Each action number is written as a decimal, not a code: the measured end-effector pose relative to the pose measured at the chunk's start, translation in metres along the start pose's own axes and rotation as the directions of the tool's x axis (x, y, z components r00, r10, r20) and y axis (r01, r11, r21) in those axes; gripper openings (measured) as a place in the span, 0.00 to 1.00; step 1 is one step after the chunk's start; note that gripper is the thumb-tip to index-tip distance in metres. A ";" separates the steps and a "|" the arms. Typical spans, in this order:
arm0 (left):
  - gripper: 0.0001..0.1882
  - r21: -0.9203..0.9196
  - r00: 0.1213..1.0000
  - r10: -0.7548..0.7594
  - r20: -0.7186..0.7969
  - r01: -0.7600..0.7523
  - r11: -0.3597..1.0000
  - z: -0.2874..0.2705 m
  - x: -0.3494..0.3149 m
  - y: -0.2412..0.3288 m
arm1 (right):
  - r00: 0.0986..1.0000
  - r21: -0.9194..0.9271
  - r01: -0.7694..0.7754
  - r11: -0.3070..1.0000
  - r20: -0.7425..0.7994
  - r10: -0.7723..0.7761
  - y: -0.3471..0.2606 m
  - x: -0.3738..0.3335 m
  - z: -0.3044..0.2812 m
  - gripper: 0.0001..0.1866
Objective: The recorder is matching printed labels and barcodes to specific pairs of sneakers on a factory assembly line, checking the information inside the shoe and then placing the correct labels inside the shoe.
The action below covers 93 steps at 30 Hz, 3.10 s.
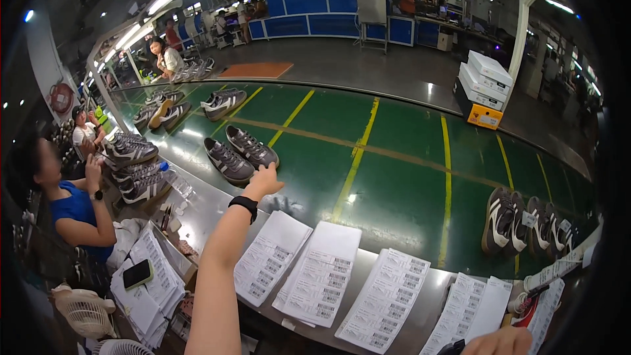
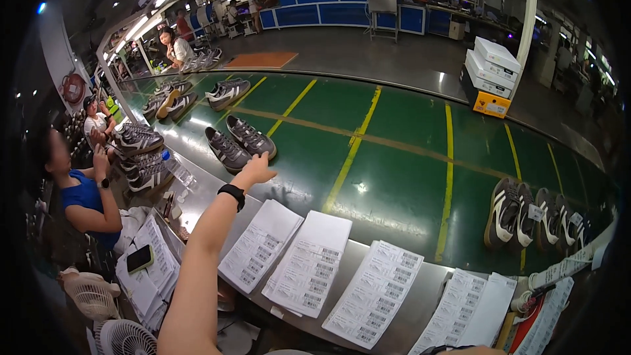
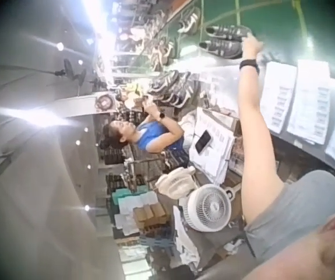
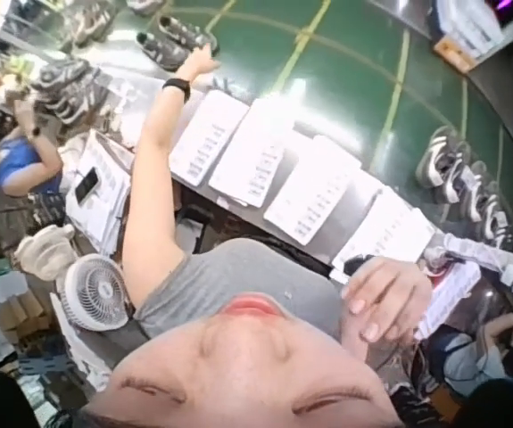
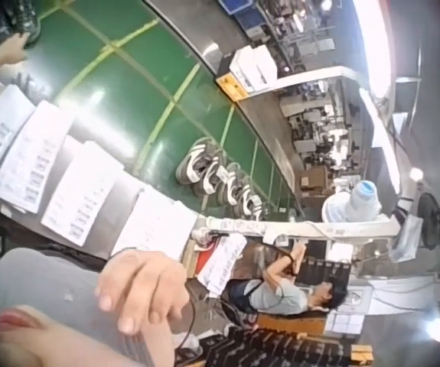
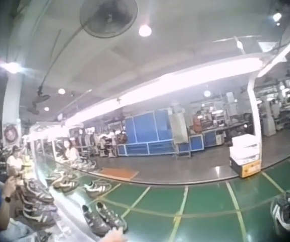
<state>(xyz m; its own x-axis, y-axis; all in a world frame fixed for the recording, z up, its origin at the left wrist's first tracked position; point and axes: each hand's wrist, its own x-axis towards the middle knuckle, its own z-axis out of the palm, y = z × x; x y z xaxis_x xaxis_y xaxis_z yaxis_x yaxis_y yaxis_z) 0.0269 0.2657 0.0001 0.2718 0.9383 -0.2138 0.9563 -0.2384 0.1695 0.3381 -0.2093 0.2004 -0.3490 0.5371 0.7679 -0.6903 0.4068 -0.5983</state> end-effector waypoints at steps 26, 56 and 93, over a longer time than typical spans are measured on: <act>0.52 -0.016 0.869 -0.455 -0.193 0.461 0.887 -0.077 0.119 -0.118 | -0.118 0.273 -0.840 0.469 -0.935 0.334 0.103 -0.127 -0.098 0.10; 0.21 0.308 0.350 0.919 -0.181 -0.867 0.391 0.042 0.051 0.265 | 0.120 -0.136 -0.991 0.003 -0.858 0.500 0.071 -0.095 -0.096 0.15; 0.13 -0.220 0.425 0.778 -0.462 -0.905 0.364 -0.044 -0.236 0.240 | 0.663 -0.724 -0.645 -0.246 -0.690 0.291 0.047 -0.022 -0.088 0.10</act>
<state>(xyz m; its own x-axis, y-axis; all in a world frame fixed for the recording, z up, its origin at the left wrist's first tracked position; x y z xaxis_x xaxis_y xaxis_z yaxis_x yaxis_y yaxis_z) 0.1871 -0.0022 0.1331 0.8097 0.3293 0.4858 0.0779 -0.8808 0.4671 0.3695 -0.1370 0.1352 0.0045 0.9842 0.1770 0.8536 0.0884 -0.5134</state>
